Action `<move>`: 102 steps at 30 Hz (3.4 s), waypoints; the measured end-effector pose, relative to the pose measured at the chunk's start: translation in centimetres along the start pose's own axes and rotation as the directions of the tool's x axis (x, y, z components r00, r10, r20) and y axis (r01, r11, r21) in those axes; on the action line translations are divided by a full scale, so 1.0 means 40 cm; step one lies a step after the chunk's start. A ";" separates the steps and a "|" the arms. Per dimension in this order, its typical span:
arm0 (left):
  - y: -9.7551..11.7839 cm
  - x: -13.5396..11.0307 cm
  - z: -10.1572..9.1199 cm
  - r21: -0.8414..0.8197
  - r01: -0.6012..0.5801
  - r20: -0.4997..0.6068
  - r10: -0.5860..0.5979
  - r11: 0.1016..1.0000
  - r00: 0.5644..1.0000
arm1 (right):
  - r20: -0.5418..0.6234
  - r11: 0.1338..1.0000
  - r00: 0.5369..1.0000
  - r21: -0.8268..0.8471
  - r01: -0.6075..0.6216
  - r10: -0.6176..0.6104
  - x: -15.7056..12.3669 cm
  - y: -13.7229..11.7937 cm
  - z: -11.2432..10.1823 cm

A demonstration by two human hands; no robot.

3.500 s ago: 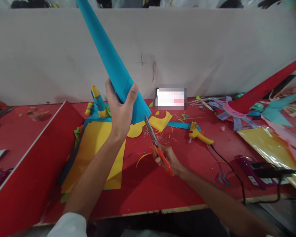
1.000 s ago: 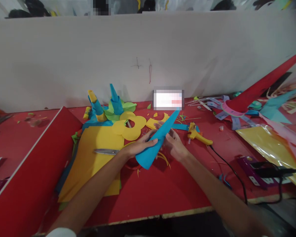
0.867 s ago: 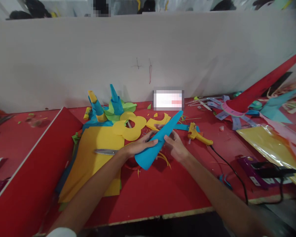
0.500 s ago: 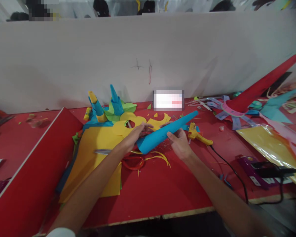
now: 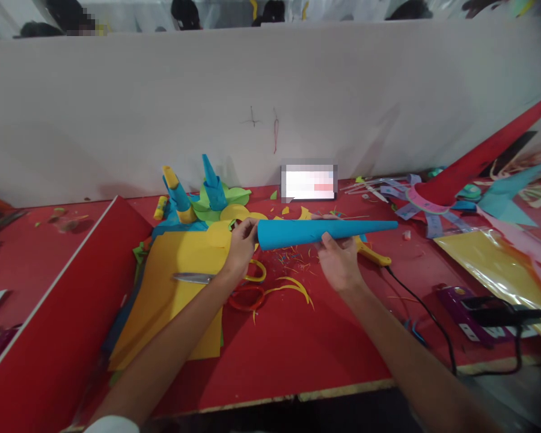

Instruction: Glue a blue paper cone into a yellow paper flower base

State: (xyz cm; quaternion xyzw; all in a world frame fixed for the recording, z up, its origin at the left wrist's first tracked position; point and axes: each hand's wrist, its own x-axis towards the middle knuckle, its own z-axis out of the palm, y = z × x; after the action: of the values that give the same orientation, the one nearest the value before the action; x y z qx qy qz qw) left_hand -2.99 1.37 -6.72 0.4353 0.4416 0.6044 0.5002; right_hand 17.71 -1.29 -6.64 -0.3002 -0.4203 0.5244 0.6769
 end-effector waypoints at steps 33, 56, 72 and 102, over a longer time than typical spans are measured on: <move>0.021 -0.009 -0.002 0.042 -0.236 -0.218 0.239 0.971 0.946 | 0.075 0.991 0.993 0.091 -0.098 0.092 -0.042 -0.002 0.026; 0.068 -0.002 -0.021 0.266 -0.339 0.008 0.350 0.902 0.937 | 0.044 0.984 0.991 0.117 -0.131 0.127 -0.038 -0.018 0.026; 0.012 -0.009 -0.006 0.098 -0.223 -0.107 0.233 0.970 0.967 | 0.115 0.998 0.993 -0.053 0.030 -0.024 -0.058 0.014 0.018; 0.090 -0.037 0.001 0.536 -0.376 -0.061 0.479 0.756 0.876 | 0.079 0.995 0.997 -0.100 -0.003 0.011 -0.074 0.012 0.022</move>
State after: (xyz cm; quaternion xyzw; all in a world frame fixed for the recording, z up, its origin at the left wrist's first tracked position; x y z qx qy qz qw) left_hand -3.55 -0.47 -3.35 0.5798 0.5196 0.6041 0.1699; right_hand 16.43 -4.04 -7.39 -0.3141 -0.4716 0.5164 0.6421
